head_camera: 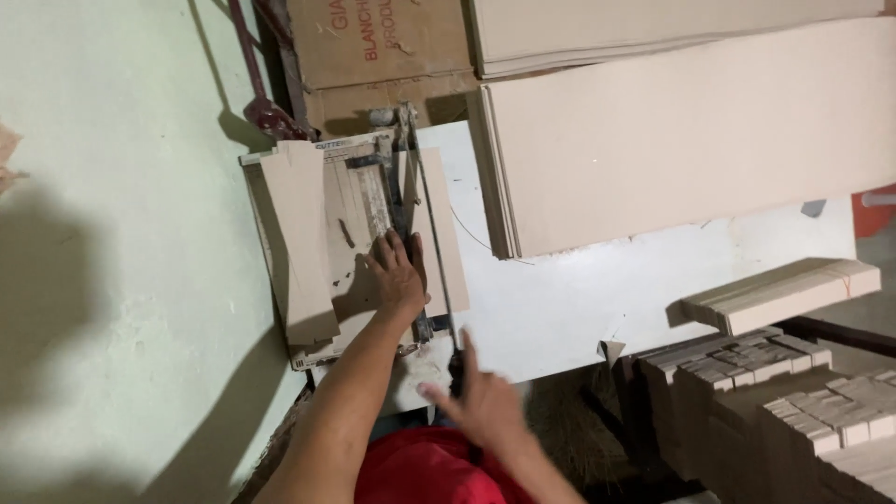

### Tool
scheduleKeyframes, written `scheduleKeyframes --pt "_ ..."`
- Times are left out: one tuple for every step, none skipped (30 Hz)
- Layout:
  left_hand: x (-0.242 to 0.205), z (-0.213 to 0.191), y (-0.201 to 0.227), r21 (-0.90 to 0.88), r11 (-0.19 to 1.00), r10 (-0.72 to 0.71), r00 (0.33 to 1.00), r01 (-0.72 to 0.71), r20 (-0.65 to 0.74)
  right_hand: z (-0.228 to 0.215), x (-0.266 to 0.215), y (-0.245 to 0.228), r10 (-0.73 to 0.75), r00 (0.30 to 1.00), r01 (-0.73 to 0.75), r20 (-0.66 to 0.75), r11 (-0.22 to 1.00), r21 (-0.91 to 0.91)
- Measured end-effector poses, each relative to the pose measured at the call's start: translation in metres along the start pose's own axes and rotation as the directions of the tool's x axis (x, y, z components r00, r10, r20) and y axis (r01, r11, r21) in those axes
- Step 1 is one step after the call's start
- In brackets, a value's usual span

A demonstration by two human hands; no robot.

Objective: The person uses a manual paper cutter to slice large sheets of white paper. They repeatedly place the paper under the blade, pull down the lever to cut, and then remove the cut pieces, stacking them on the side.

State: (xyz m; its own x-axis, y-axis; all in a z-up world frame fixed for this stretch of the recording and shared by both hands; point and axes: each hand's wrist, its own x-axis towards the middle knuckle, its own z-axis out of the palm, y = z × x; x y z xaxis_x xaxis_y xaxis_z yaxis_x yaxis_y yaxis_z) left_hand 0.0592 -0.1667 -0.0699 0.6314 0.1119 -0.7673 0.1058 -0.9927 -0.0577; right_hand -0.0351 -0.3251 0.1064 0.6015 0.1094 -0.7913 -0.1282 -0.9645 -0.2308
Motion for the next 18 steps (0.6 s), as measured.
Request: scheduleKeyframes --pt "-0.005 -0.008 0.000 0.017 1.000 0.017 1.000 -0.017 0.011 0.019 0.003 0.003 -0.025 0.999 0.025 -0.024 1.000 0.011" --pt "-0.011 -0.015 0.000 0.034 0.999 0.033 0.999 -0.034 0.023 0.038 0.006 0.005 -0.049 0.998 0.050 -0.049 0.999 0.020" --pt "-0.013 -0.018 -0.001 0.038 0.999 0.032 0.999 -0.033 0.020 0.068 0.025 0.019 -0.052 0.997 0.053 -0.053 0.998 0.024" --pt "-0.015 -0.021 -0.002 0.007 1.000 0.025 0.999 -0.025 0.045 0.098 0.044 0.032 -0.078 0.987 0.091 -0.139 0.992 0.092" --pt "-0.016 -0.025 0.001 -0.028 0.999 0.022 0.997 -0.020 0.070 0.126 0.064 0.048 -0.095 0.970 0.131 -0.226 0.980 0.152" --pt "-0.012 -0.031 0.001 -0.028 0.999 0.023 0.998 -0.022 0.066 0.134 0.087 0.058 -0.094 0.968 0.132 -0.231 0.980 0.152" --pt "-0.017 -0.030 0.000 -0.056 0.998 0.039 0.998 -0.037 0.042 0.148 0.099 0.068 -0.108 0.974 0.139 -0.201 0.979 0.149" --pt "-0.022 -0.028 -0.001 -0.085 0.995 0.054 0.998 -0.052 0.017 0.163 0.110 0.077 -0.121 0.978 0.147 -0.171 0.978 0.146" --pt "-0.020 -0.024 -0.004 -0.081 0.996 0.050 0.999 -0.049 0.009 0.158 0.104 0.075 -0.126 0.976 0.154 -0.178 0.977 0.149" --pt "-0.017 -0.020 -0.006 -0.079 0.996 0.049 0.999 -0.050 -0.012 0.152 0.097 0.073 -0.134 0.969 0.173 -0.208 0.967 0.187" --pt "-0.021 -0.014 -0.004 -0.080 0.995 0.051 0.998 -0.053 -0.025 0.148 0.082 0.075 -0.134 0.964 0.187 -0.231 0.956 0.224" --pt "-0.026 -0.017 -0.007 -0.078 0.996 0.051 0.998 -0.053 -0.025 0.116 0.059 0.060 -0.135 0.964 0.188 -0.231 0.956 0.226" --pt "-0.029 -0.021 -0.007 0.017 0.994 0.111 0.991 -0.110 -0.074 0.085 0.037 0.046 -0.149 0.971 0.197 -0.187 0.942 0.271" --pt "-0.032 -0.024 -0.008 0.114 0.980 0.175 0.978 -0.162 -0.118 0.053 0.015 0.031 -0.165 0.976 0.204 -0.144 0.926 0.317" --pt "-0.033 -0.020 -0.007 0.113 0.981 0.174 0.978 -0.161 -0.115 0.014 -0.004 0.017 -0.166 0.976 0.203 -0.141 0.927 0.316" --pt "-0.035 -0.015 -0.006 0.033 0.968 0.249 0.938 -0.248 -0.242 -0.025 -0.024 0.002 -0.119 0.993 0.112 -0.007 0.915 0.387" --pt "-0.034 -0.014 -0.006 -0.034 0.940 0.302 0.876 -0.339 -0.377 -0.065 -0.040 -0.013 -0.083 0.989 0.019 0.125 0.897 0.442" --pt "-0.022 -0.002 -0.001 -0.035 0.941 0.297 0.876 -0.335 -0.380 -0.062 -0.028 -0.006 -0.087 0.989 0.024 0.124 0.898 0.440"
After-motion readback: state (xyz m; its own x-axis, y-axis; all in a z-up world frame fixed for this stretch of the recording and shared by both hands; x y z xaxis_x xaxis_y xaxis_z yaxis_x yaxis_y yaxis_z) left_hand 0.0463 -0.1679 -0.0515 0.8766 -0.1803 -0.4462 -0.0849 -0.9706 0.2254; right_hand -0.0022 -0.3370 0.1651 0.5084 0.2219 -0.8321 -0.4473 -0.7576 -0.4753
